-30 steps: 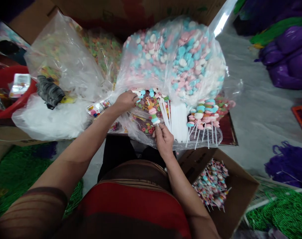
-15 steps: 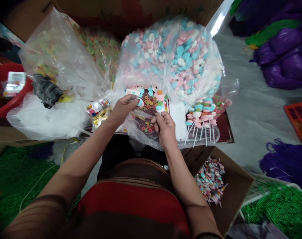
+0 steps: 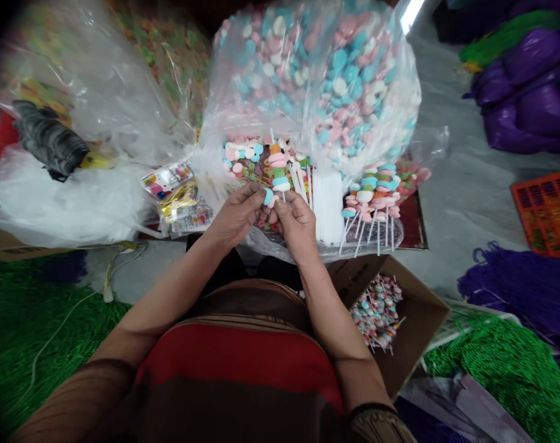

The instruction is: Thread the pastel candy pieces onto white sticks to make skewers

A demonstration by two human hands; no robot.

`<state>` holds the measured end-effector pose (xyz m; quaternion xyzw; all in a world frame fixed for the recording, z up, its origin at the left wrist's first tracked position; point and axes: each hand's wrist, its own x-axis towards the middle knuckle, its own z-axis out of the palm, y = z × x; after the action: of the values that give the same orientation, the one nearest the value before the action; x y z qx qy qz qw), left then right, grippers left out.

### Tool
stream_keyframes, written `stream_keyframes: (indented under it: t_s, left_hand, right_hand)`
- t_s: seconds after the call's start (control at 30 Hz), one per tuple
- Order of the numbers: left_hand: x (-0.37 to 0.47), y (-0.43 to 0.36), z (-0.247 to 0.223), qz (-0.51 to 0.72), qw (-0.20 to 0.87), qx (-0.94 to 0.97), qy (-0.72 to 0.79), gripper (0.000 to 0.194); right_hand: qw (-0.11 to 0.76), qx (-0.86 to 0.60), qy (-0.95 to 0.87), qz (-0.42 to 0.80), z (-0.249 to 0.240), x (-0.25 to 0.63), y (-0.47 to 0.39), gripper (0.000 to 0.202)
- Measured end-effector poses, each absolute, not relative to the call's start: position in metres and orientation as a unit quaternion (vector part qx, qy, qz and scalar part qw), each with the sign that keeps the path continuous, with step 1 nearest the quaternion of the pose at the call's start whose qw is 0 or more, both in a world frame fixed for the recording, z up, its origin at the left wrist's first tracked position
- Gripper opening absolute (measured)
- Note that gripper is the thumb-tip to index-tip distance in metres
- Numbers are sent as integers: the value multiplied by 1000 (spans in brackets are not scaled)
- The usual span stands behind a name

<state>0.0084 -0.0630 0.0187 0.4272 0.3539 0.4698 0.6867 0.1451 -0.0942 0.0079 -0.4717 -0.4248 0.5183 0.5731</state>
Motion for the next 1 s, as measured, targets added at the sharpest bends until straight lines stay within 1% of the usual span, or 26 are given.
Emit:
stream_keyframes:
  t_s: [0.1, 0.17, 0.27, 0.43, 0.6, 0.87, 1.0]
  left_hand:
    - [12, -63, 13, 531, 626, 418, 389, 33]
    - [14, -64, 10, 564, 590, 412, 405, 32]
    - [18, -69, 8, 563, 574, 426, 415, 29]
    - [22, -79, 8, 552, 600, 423, 396, 24]
    - [23, -78, 9, 548, 644, 404, 348, 36]
    - [16, -68, 17, 563, 664, 305, 387, 23]
    - [10, -63, 19, 557, 693, 266, 374, 24]
  right_hand:
    - [585, -474, -406, 518, 15, 144, -97, 47]
    - [588, -464, -403, 526, 21, 143, -99, 46]
    - [589, -458, -407, 527, 26, 139, -100, 42]
    - [592, -488, -425, 480, 17, 135, -99, 39]
    - [581, -494, -424, 488, 16, 135, -99, 42]
    - [582, -501, -414, 488, 11, 145, -113, 44]
    - [557, -516, -419, 498, 9, 151, -130, 42]
